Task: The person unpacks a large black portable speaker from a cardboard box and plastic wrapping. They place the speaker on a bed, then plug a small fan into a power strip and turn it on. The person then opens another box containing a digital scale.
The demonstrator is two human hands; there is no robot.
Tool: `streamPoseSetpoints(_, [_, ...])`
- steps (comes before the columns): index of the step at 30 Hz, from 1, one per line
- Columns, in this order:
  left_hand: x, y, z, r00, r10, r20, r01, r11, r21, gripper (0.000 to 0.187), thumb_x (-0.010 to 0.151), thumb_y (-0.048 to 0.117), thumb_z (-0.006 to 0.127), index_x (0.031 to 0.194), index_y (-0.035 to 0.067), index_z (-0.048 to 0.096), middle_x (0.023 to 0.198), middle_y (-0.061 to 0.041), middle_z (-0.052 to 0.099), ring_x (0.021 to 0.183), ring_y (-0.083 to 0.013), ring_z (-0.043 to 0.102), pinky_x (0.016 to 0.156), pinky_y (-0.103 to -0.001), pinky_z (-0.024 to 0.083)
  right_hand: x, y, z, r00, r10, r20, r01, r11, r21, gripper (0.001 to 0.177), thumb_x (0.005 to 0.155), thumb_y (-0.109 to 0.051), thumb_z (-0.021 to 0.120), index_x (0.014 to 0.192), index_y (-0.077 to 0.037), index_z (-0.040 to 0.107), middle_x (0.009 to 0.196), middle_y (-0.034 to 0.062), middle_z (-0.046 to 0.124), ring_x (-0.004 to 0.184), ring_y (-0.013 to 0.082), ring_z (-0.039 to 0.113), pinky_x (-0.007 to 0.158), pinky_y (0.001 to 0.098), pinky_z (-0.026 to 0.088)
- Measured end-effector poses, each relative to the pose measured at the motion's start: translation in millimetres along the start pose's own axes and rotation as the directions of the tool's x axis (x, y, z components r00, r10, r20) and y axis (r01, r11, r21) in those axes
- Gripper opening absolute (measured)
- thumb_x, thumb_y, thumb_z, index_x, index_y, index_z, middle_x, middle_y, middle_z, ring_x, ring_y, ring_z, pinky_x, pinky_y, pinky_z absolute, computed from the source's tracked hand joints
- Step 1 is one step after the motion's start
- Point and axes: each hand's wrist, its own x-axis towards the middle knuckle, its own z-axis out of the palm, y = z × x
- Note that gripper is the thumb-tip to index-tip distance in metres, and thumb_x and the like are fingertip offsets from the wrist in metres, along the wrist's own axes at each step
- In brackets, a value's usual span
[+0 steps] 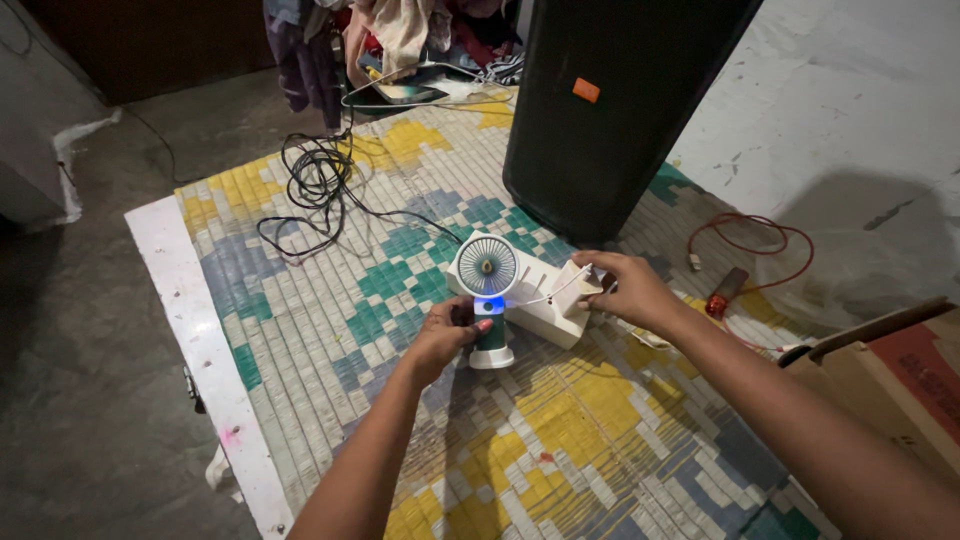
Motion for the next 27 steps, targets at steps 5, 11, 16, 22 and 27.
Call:
streamPoseSetpoints(5, [2.2,-3.0,0.5,0.999,0.039,0.029,-0.039,0.999,-0.019,0.037,0.086,0.003,0.073,0.122,0.004,0.070,0.108,-0.006,0.076,0.087,-0.0132,0.064,0.069,-0.028,0.050,-0.8,-2.0,-1.5,0.999,-0.038,-0.016,0.038,0.999,0.007,0.070,0.069,-0.017,0.087,0.135,-0.016,0.064,0.136,0.0027,0.068,0.090,0.0196,0.068,0.080,0.0354,0.059])
streamPoseSetpoints(11, [7.3,-11.9,3.1,1.000,-0.001,-0.025,0.002,1.000,0.019,0.036,0.087,0.006,0.076,0.123,0.007,0.069,0.106,-0.004,0.076,0.084,-0.0131,0.064,0.068,-0.029,0.050,3.4,17.8,6.3,0.979,-0.190,-0.066,0.194,0.980,0.050,0.065,0.070,-0.017,0.082,0.132,-0.009,0.064,0.133,0.0106,0.068,0.095,0.0233,0.070,0.083,0.0379,0.057])
streamPoseSetpoints(16, [17.3,-22.9,4.2,0.995,0.104,-0.004,-0.104,0.994,-0.038,0.034,0.085,0.003,0.077,0.118,0.005,0.071,0.106,-0.001,0.076,0.095,-0.0100,0.068,0.082,-0.026,0.055,22.0,38.0,11.4,0.966,-0.253,-0.053,0.253,0.967,-0.003,0.055,0.071,-0.022,0.079,0.123,-0.008,0.070,0.114,0.0135,0.076,0.092,0.0227,0.074,0.085,0.0359,0.058])
streamPoseSetpoints(22, [15.8,-15.1,10.7,0.999,0.043,0.011,-0.042,0.998,-0.056,0.029,0.083,-0.002,0.075,0.112,0.003,0.071,0.101,-0.003,0.076,0.092,-0.0126,0.067,0.080,-0.029,0.054,44.9,34.5,-4.6,0.972,-0.140,-0.190,0.190,0.941,0.280,0.052,0.070,-0.015,0.069,0.121,-0.006,0.074,0.114,0.0120,0.079,0.100,0.0195,0.075,0.092,0.0336,0.057])
streamPoseSetpoints(27, [7.0,-3.0,8.6,0.999,0.005,0.035,-0.004,0.999,-0.042,0.028,0.082,-0.002,0.075,0.109,0.002,0.071,0.103,-0.004,0.075,0.093,-0.0142,0.066,0.081,-0.030,0.053,55.1,-7.0,-22.4,0.992,-0.065,-0.112,0.105,0.909,0.402,0.043,0.077,-0.025,0.074,0.116,-0.006,0.078,0.109,0.0088,0.081,0.096,0.0177,0.076,0.089,0.0341,0.057])
